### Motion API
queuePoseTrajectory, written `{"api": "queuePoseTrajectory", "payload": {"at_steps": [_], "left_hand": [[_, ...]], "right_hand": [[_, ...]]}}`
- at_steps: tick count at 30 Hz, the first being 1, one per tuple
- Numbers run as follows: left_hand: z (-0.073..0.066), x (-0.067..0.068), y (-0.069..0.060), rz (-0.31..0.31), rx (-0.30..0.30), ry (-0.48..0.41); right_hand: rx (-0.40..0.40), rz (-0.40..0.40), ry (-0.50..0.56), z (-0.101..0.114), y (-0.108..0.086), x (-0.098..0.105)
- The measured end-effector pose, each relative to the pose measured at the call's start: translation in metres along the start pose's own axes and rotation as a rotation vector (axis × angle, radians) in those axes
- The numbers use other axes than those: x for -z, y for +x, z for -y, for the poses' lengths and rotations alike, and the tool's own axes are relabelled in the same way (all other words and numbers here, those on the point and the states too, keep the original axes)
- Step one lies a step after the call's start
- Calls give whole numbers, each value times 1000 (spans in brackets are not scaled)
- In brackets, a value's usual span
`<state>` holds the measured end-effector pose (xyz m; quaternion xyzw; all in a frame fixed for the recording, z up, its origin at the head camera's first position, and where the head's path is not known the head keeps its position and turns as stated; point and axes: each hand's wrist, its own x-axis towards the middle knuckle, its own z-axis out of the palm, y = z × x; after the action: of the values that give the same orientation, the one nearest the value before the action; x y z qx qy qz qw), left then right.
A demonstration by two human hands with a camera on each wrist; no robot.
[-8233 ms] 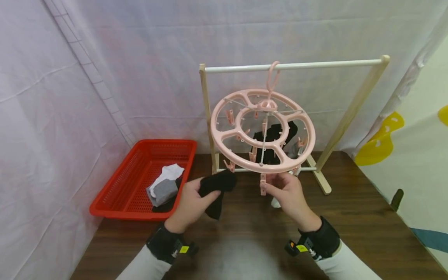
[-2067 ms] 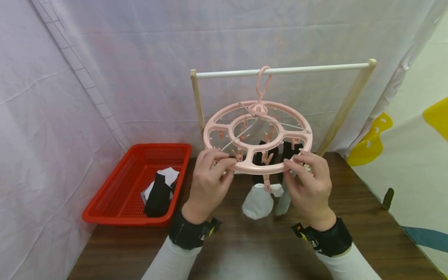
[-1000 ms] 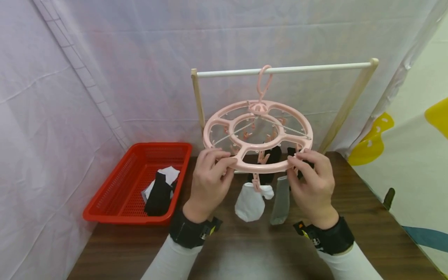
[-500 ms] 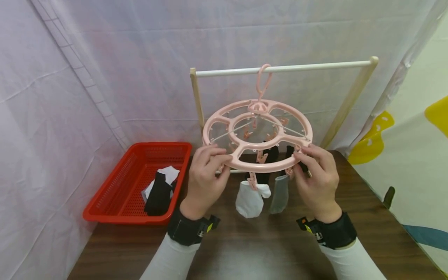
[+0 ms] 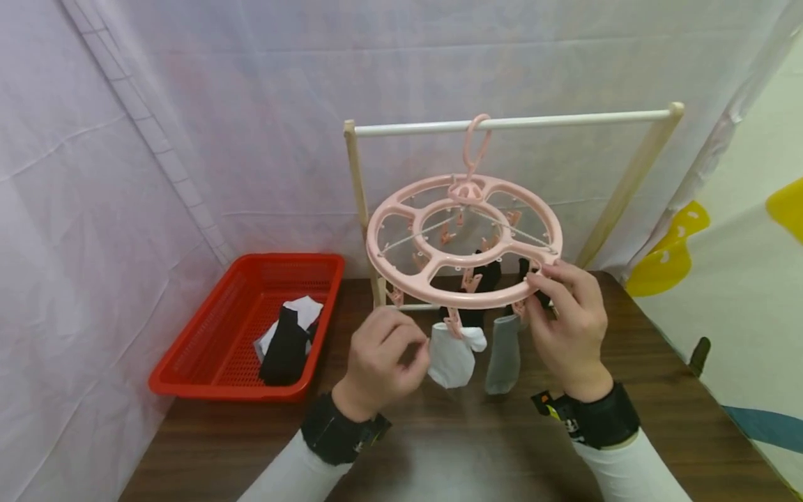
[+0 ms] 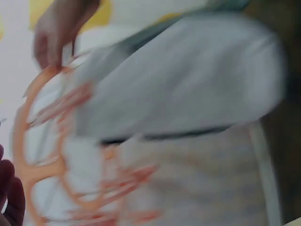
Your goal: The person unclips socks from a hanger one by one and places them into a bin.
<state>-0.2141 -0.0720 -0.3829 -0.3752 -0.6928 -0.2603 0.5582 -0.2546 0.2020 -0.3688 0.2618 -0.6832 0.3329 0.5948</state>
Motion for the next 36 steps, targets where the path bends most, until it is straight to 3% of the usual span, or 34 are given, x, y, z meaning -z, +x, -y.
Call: {"api": "queuePoseTrajectory", "payload": {"at_steps": [1,3,7,10,14,17,21,28,36], "left_hand": [[-1,-3,-8,28,18,-14],[-1,-10,-23,102,115,-26],[1,-25,-49,260,429,-82],[3,-34,-61,360,656,-186],[5,-42,-69,466,836,-337],[7,-47,-72,512,904,-453],[8,-51,-75,522,941,-554],[5,-53,-81,521,914,-578],[0,-51,-82,561,920,-644]], "right_hand": [[0,6,-4,0,0,0],[-2,14,-11,0,0,1],[-10,27,-14,0,-2,1],[-12,29,-15,0,-4,0],[-11,31,-17,1,-4,0],[-7,27,-11,1,-3,0],[-1,14,-2,2,-2,-1],[-13,15,-5,2,-3,-3],[-17,50,-26,-3,-6,-2]]}}
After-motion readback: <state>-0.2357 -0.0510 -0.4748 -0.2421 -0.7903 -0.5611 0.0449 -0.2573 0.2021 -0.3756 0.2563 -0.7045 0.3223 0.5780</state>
